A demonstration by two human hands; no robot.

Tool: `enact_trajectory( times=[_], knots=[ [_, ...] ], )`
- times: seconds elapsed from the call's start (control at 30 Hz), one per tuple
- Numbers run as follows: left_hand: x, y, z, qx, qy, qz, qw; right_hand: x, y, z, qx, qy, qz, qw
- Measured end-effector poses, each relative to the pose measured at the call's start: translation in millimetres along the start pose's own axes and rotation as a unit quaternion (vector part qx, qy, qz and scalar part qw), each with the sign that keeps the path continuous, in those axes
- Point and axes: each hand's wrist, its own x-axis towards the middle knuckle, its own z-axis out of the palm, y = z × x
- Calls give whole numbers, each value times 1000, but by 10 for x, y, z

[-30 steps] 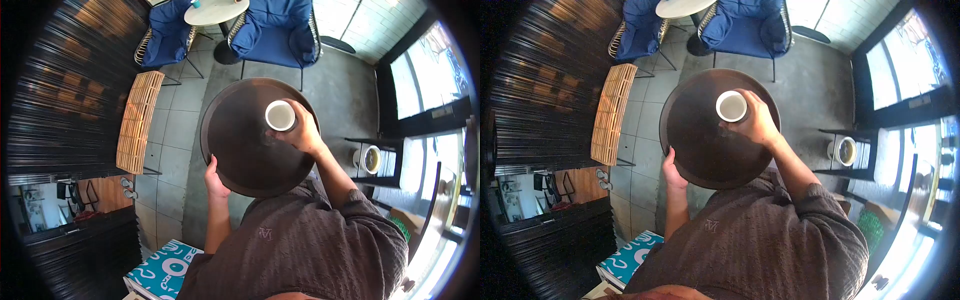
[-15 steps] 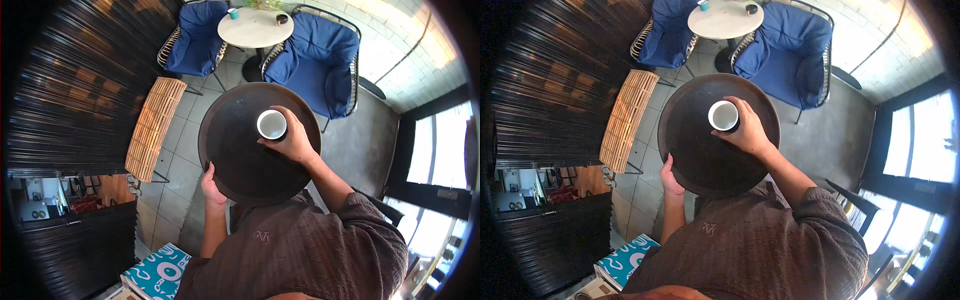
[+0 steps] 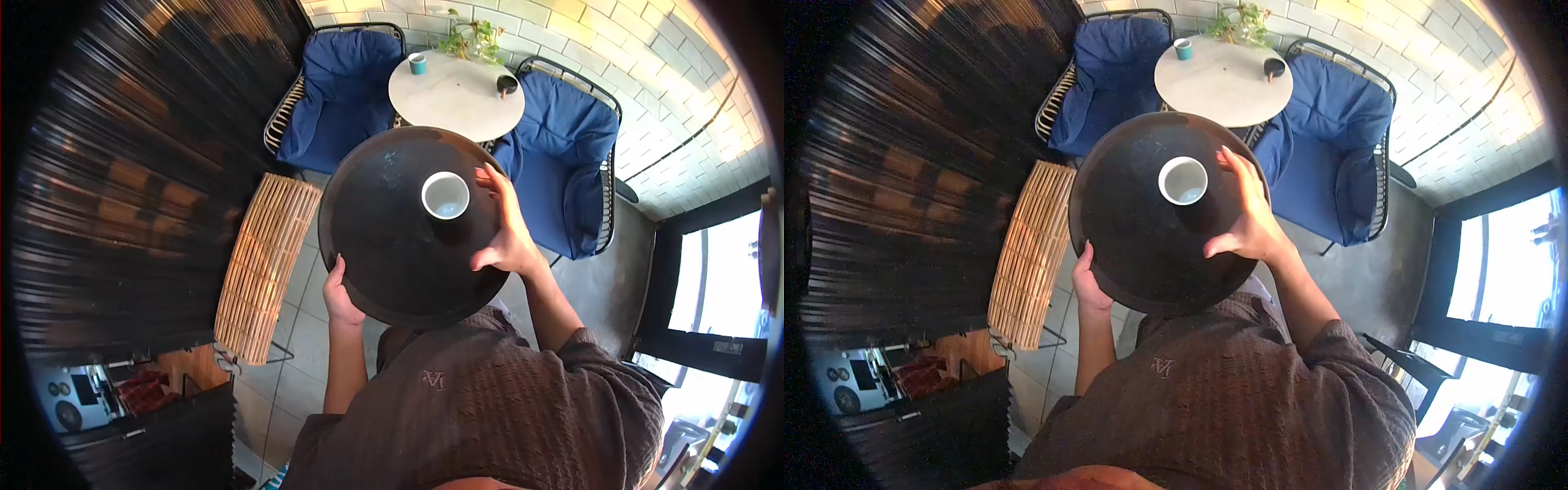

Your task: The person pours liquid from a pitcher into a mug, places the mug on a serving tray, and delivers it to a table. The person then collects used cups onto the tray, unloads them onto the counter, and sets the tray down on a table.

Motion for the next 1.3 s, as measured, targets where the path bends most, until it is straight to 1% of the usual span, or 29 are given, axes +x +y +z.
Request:
enact_trajectory(
  times=[0.03, 0.1, 0.17, 0.2, 0.23, 0.3, 0.33, 0.37, 0.43, 0.47, 0.5, 0.57, 0.6, 0.63, 0.7, 0.77, 0.83, 0.87, 0.9, 0.97, 1.0, 1.03, 1.1, 1.13, 1.17, 1.23, 1.3],
  knots=[
    [153, 167, 4, -1, -3, -4, 1000, 107, 72, 20, -14, 40, -36, 998],
    [397, 468, -5, 18, 7, 13, 1000, 292, 232, 50, 23, 137, -31, 990],
    [612, 727, 9, 25, 27, 8, 999, 521, 468, 107, -28, 253, -13, 967],
    [717, 834, 0, 27, 44, 10, 999, 651, 581, 168, -7, 306, 17, 952],
    [833, 926, -5, 29, 45, 5, 999, 778, 737, 194, 43, 343, 69, 936],
    [1044, 1064, -30, 36, 68, 32, 997, 1065, 1071, 265, 34, 383, 194, 903],
    [1170, 1116, -49, 33, 70, 31, 997, 1137, 1448, 273, 48, 370, 222, 901],
    [1288, 1171, -67, 29, 81, 40, 996, 1253, 1743, 282, -25, 337, 248, 908],
    [1527, 1216, -74, 27, 100, 54, 993, 1577, 2158, 303, -58, 279, 311, 907],
    [1666, 1250, -72, 18, 111, 59, 992, 1764, 2437, 336, -50, 265, 335, 903],
    [1811, 1275, -59, 8, 124, 65, 990, 1957, 2721, 348, -73, 234, 364, 899],
    [2073, 1322, -21, 18, 160, 74, 984, 2347, 3301, 423, -59, 210, 360, 907],
    [2236, 1373, 26, 22, 179, 77, 980, 2556, 3502, 445, -57, 182, 392, 900],
    [2405, 1399, 89, 27, 188, 82, 978, 2760, 3808, 487, -48, 176, 396, 900],
    [2706, 1460, 209, 19, 195, 97, 976, 3163, 4305, 604, -98, 143, 415, 893],
    [2965, 1524, 247, 6, 201, 96, 975, 3506, 4690, 677, -99, 110, 436, 888],
    [3170, 1565, 282, -10, 202, 94, 975, 3742, 5163, 812, -146, 75, 417, 894],
    [3275, 1572, 337, -4, 216, 104, 971, 3842, 5430, 877, -131, 65, 423, 894],
    [3373, 1576, 372, 2, 228, 113, 967, 3949, 5598, 925, -130, 58, 428, 893],
    [3528, 1585, 394, 3, 259, 124, 958, 4052, 5874, 1073, -214, 69, 423, 878],
    [3586, 1595, 392, 6, 279, 136, 951, 4090, 5947, 1104, -194, 77, 415, 886],
    [3633, 1605, 373, 9, 285, 134, 949, 4136, 6017, 1149, -191, 73, 420, 884],
    [3631, 1594, 333, 0, 275, 143, 951, 4164, 6082, 1233, -260, 99, 389, 878],
    [3644, 1594, 332, 4, 280, 140, 950, 4199, 6106, 1270, -258, 124, 374, 882],
    [3667, 1602, 334, 3, 281, 140, 949, 4233, 6125, 1293, -256, 125, 381, 879],
    [3699, 1620, 335, 10, 278, 133, 951, 4359, 6053, 1276, -235, 114, 432, 863],
    [3717, 1620, 310, 20, 309, 140, 940, 4321, 6172, 1312, -236, 147, 423, 862]
  ],
)
